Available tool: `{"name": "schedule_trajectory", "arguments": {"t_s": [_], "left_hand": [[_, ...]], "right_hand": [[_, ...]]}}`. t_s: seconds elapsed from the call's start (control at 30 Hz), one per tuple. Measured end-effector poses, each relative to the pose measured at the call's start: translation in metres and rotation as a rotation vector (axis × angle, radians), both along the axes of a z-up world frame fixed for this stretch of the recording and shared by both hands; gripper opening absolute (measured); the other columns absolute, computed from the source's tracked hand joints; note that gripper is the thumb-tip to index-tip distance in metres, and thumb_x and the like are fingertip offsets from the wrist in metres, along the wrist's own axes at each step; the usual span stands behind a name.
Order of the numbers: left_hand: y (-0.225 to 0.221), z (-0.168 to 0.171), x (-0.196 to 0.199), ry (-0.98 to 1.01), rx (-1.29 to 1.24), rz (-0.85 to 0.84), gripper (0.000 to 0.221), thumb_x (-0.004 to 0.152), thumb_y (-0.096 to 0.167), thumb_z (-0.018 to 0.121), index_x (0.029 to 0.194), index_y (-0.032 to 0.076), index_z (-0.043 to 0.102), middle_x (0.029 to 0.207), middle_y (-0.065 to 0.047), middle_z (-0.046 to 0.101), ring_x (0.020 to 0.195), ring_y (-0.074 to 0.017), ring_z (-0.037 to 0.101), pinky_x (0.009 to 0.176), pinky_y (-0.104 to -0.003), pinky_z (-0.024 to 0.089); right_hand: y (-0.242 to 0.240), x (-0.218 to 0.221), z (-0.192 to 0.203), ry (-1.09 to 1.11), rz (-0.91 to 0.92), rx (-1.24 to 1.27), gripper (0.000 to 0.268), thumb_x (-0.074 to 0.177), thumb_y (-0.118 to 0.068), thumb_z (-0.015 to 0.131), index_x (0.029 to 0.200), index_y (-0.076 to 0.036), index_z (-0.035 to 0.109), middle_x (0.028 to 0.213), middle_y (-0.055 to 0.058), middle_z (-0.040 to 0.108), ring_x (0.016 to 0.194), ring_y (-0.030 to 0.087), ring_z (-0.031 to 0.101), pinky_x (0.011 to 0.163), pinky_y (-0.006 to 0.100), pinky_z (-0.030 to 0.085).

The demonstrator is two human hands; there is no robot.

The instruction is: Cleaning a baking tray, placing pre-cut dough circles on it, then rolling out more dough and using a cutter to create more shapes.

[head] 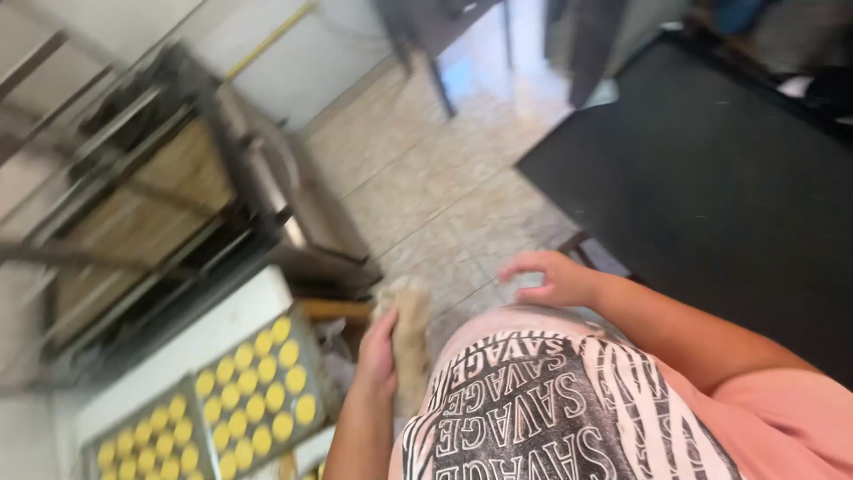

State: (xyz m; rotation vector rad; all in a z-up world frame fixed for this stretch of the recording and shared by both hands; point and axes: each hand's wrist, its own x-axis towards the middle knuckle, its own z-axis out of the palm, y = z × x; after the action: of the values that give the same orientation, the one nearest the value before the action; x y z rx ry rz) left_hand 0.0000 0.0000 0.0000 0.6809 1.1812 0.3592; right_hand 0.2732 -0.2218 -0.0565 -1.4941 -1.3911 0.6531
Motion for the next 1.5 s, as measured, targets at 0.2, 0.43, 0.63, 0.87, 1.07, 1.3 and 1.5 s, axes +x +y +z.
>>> {"name": "schedule_trajectory", "arguments": {"t_s": [0.2, 0.43, 0.63, 0.87, 1.07, 1.3, 1.5], "left_hand": [[-0.124, 0.043, 0.235, -0.418, -0.359, -0.768, 0.053, 0.102, 0.042, 0.047, 0.132, 0.001, 0.062, 0.121, -0.022, 0.07, 0.109, -0.0335, 0.068, 0.1, -0.047, 0.054], [-0.152, -0.08, 0.34, -0.425, 0.404, -1.345, 0.069, 0.095, 0.009, 0.07, 0.156, 0.009, 0.037, 0.146, -0.024, 0.053, 0.122, -0.0306, 0.061, 0.099, -0.044, 0.056], [-0.041, -0.158, 0.414, 0.405, 1.229, -1.259, 0.073, 0.079, 0.046, 0.072, 0.14, 0.01, 0.057, 0.134, -0.022, 0.056, 0.131, -0.0363, 0.05, 0.114, -0.045, 0.037], [0.011, -0.172, 0.467, 0.744, 1.118, -1.536, 0.068, 0.103, 0.055, 0.037, 0.15, 0.006, 0.043, 0.146, -0.024, 0.053, 0.136, -0.0418, 0.049, 0.113, -0.051, 0.037], [0.024, -0.211, 0.468, 0.575, 1.081, -1.56, 0.042, 0.105, 0.049, 0.037, 0.113, 0.012, 0.055, 0.114, -0.026, 0.068, 0.108, -0.05, 0.062, 0.089, -0.058, 0.045], [0.028, -0.212, 0.464, 0.368, 1.076, -1.642, 0.048, 0.108, 0.048, 0.039, 0.135, 0.012, 0.057, 0.116, -0.025, 0.072, 0.115, -0.0436, 0.067, 0.1, -0.056, 0.052], [0.027, -0.179, 0.463, 0.329, 0.98, -1.686, 0.05, 0.108, 0.051, 0.032, 0.138, 0.018, 0.055, 0.12, -0.021, 0.071, 0.118, -0.0404, 0.067, 0.102, -0.055, 0.051]], "right_hand": [[-0.074, 0.063, 0.016, 0.394, -0.214, 0.205, 0.132, 0.068, -0.064, 0.082, 0.162, -0.003, 0.011, 0.167, 0.016, 0.026, 0.152, 0.024, 0.027, 0.126, 0.043, 0.024], [-0.237, 0.068, -0.028, 0.975, -1.145, 0.005, 0.079, 0.072, -0.007, 0.09, 0.144, -0.014, 0.057, 0.129, 0.018, 0.069, 0.117, 0.035, 0.066, 0.103, 0.054, 0.052], [-0.342, 0.061, 0.025, 0.489, -1.939, -0.516, 0.055, 0.085, -0.019, 0.068, 0.138, -0.011, 0.057, 0.119, 0.015, 0.068, 0.101, 0.035, 0.064, 0.085, 0.048, 0.048], [-0.294, 0.095, -0.061, 0.277, -1.643, -1.259, 0.077, 0.087, -0.049, 0.06, 0.157, -0.025, 0.035, 0.167, 0.004, 0.022, 0.152, 0.038, 0.01, 0.11, 0.063, 0.03], [-0.294, 0.164, -0.077, 0.215, -1.982, -1.042, 0.062, 0.096, -0.023, 0.062, 0.153, -0.01, 0.045, 0.147, 0.023, 0.029, 0.136, 0.043, 0.029, 0.108, 0.057, 0.035], [-0.165, 0.334, -0.108, 0.117, -1.691, -1.067, 0.062, 0.09, -0.021, 0.062, 0.15, -0.031, 0.049, 0.152, 0.006, 0.026, 0.147, 0.038, 0.021, 0.111, 0.067, 0.036], [-0.016, 0.423, -0.207, -0.549, -1.239, -0.311, 0.042, 0.08, 0.0, 0.057, 0.117, -0.01, 0.075, 0.133, 0.017, 0.063, 0.124, 0.039, 0.06, 0.103, 0.051, 0.044]]}}
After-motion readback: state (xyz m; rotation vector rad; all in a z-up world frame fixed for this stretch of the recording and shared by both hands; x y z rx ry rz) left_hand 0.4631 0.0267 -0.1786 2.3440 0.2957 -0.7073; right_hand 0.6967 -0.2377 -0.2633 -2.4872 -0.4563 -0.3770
